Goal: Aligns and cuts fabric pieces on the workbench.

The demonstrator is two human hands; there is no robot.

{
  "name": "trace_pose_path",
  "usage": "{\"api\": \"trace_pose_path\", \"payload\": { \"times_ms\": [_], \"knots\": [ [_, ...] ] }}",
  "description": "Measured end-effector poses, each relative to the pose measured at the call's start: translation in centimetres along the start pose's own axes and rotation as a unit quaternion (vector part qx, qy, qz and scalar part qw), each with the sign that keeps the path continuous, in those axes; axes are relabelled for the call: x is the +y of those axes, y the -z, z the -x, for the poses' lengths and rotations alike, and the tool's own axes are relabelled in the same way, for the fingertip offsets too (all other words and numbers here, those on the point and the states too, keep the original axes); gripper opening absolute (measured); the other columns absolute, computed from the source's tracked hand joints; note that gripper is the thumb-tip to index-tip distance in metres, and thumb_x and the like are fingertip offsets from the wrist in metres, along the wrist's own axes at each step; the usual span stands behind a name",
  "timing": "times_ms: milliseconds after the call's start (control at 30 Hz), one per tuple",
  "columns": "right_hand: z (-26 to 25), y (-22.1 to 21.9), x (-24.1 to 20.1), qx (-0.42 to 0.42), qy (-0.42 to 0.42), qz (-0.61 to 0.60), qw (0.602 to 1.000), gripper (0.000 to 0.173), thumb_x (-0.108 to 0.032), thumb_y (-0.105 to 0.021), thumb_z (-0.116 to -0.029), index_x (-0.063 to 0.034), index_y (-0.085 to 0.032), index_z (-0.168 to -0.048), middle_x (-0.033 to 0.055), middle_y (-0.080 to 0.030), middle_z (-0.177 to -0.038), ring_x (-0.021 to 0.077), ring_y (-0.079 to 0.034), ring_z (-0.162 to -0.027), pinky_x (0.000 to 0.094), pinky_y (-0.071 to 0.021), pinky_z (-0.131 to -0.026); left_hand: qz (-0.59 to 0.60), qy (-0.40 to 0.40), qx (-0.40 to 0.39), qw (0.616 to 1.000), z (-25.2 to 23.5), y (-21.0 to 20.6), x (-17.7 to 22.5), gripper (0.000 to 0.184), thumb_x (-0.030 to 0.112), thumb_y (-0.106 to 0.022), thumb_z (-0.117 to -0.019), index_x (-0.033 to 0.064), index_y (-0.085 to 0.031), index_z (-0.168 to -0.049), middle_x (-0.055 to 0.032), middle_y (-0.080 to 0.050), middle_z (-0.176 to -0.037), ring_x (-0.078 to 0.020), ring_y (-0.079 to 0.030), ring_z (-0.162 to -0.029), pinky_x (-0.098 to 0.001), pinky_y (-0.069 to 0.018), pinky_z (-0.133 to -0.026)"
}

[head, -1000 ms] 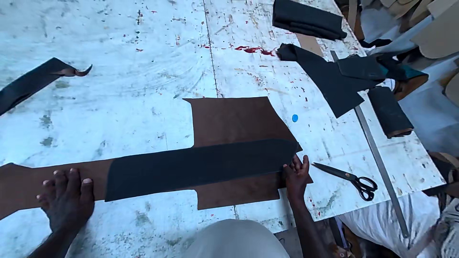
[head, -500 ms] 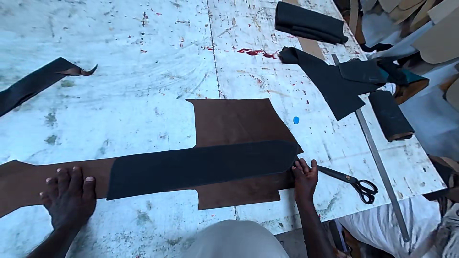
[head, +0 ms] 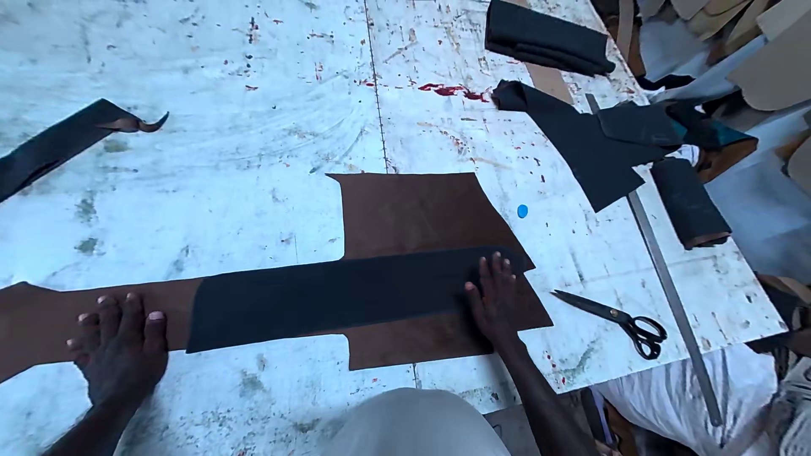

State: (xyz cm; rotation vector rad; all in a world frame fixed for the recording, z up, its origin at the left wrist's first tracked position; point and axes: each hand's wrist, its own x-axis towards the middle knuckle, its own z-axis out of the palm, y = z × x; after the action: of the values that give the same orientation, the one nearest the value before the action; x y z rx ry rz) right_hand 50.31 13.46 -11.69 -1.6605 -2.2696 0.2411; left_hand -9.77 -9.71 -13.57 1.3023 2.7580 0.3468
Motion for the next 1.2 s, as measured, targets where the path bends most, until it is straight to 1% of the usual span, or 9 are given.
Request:
{"api": "trace_pose_path", "payload": {
  "times_ms": [133, 367, 633, 700, 800, 900, 1000, 1100, 1200],
  "knots": [
    [-1.7, -1.6, 0.2, -0.041, -0.021, 0.066, 0.997, 0.08, -0.071, -0.023, -0.1019, -0.0205, -0.026, -0.164, 0.0083, -0.01, -0.173, 0.0357, -0.006, -0.159, 0.069, -0.0081, -0.122, -0.001, 0.001, 0.003, 1.0, 0.1, -0.2, -0.3, 0.075, 0.066, -0.016, -0.103, 0.0234, -0.03, -0.163, -0.0117, -0.022, -0.171, -0.0413, -0.012, -0.157, -0.0728, -0.0078, -0.12],
    [-2.2, -3.6, 0.9, -0.059, -0.031, 0.096, 0.993, 0.084, -0.076, -0.021, -0.0986, -0.0241, -0.024, -0.165, 0.0068, -0.008, -0.174, 0.0343, -0.003, -0.159, 0.067, -0.0054, -0.124, -0.007, 0.002, 0.0, 1.0, 0.0, -0.4, -0.6, 0.077, 0.068, -0.014, -0.1022, 0.0244, -0.028, -0.164, -0.0105, -0.02, -0.171, -0.0396, -0.011, -0.158, -0.0711, -0.0057, -0.121],
    [-2.3, -4.0, 1.0, -0.062, -0.035, 0.102, 0.992, 0.087, -0.078, -0.022, -0.0971, -0.025, -0.023, -0.165, 0.0072, -0.007, -0.174, 0.0344, -0.003, -0.159, 0.0675, -0.0044, -0.123, -0.009, -0.002, -0.031, 0.999, -0.6, -0.1, -1.6, 0.079, 0.071, -0.016, -0.1008, 0.0249, -0.025, -0.165, -0.0109, -0.016, -0.172, -0.0439, -0.009, -0.157, -0.0768, -0.0063, -0.117],
    [-2.3, -3.9, 1.0, -0.06, -0.032, 0.102, 0.992, 0.087, -0.079, -0.023, -0.0968, -0.0234, -0.025, -0.165, 0.0083, -0.009, -0.173, 0.0353, -0.005, -0.159, 0.0683, -0.0061, -0.123, -0.018, -0.008, -0.04, 0.999, -0.9, 0.4, -1.4, 0.078, 0.068, -0.019, -0.1025, 0.0203, -0.027, -0.164, -0.015, -0.019, -0.171, -0.047, -0.013, -0.156, -0.0797, -0.009, -0.115],
    [-2.3, -3.4, 0.8, -0.067, -0.032, 0.093, 0.993, 0.087, -0.078, -0.023, -0.097, -0.0229, -0.025, -0.165, 0.0077, -0.01, -0.173, 0.0346, -0.005, -0.159, 0.0691, -0.0063, -0.122, -0.022, -0.014, -0.019, 0.999, -0.7, 0.7, -0.3, 0.075, 0.063, -0.019, -0.1043, 0.0162, -0.032, -0.162, -0.0179, -0.024, -0.168, -0.047, -0.016, -0.155, -0.0773, -0.0113, -0.116],
    [-2.7, -2.6, 0.1, -0.065, -0.024, 0.09, 0.994, 0.087, -0.077, -0.022, -0.0973, -0.0212, -0.026, -0.164, 0.0094, -0.012, -0.173, 0.0349, -0.005, -0.159, 0.0702, -0.0027, -0.122, 0.008, -0.017, 0.022, 1.0, 0.4, 0.4, 2.1, 0.072, 0.06, -0.02, -0.1061, 0.0147, -0.036, -0.16, -0.0161, -0.025, -0.168, -0.0446, -0.015, -0.156, -0.0733, -0.0115, -0.119],
    [-3.1, -2.7, -2.0, -0.061, 0.026, 0.075, 0.995, 0.085, -0.075, -0.023, -0.0992, -0.0192, -0.026, -0.164, 0.0101, -0.012, -0.173, 0.0347, -0.005, -0.159, 0.0677, -0.0044, -0.123, 0.025, -0.076, 0.055, 0.995, 1.7, -0.4, 5.9, 0.067, 0.055, -0.024, -0.1076, 0.0135, -0.04, -0.157, -0.0161, -0.026, -0.168, -0.0421, -0.015, -0.157, -0.0689, -0.013, -0.122],
    [-3.3, -3.7, -4.7, -0.071, 0.078, 0.058, 0.993, 0.086, -0.075, -0.022, -0.0996, -0.0181, -0.024, -0.165, 0.0098, -0.01, -0.173, 0.034, -0.003, -0.159, 0.064, -0.0057, -0.125, 0.027, -0.157, 0.048, 0.986, 2.9, -2.0, 12.4, 0.066, 0.054, -0.025, -0.1078, 0.0173, -0.031, -0.163, -0.01, -0.019, -0.172, -0.0344, -0.01, -0.159, -0.0624, -0.0098, -0.126],
    [-2.9, -4.6, -7.1, -0.084, 0.114, 0.041, 0.989, 0.085, -0.072, -0.024, -0.1007, -0.0159, -0.023, -0.165, 0.0077, -0.008, -0.173, 0.0315, -0.003, -0.16, 0.0608, -0.0059, -0.126, 0.026, -0.229, 0.005, 0.973, 4.2, -3.1, 20.0, 0.067, 0.056, -0.023, -0.1072, 0.02, -0.029, -0.164, -0.0076, -0.015, -0.173, -0.0345, -0.007, -0.159, -0.0635, -0.0079, -0.126]
  ]
}}
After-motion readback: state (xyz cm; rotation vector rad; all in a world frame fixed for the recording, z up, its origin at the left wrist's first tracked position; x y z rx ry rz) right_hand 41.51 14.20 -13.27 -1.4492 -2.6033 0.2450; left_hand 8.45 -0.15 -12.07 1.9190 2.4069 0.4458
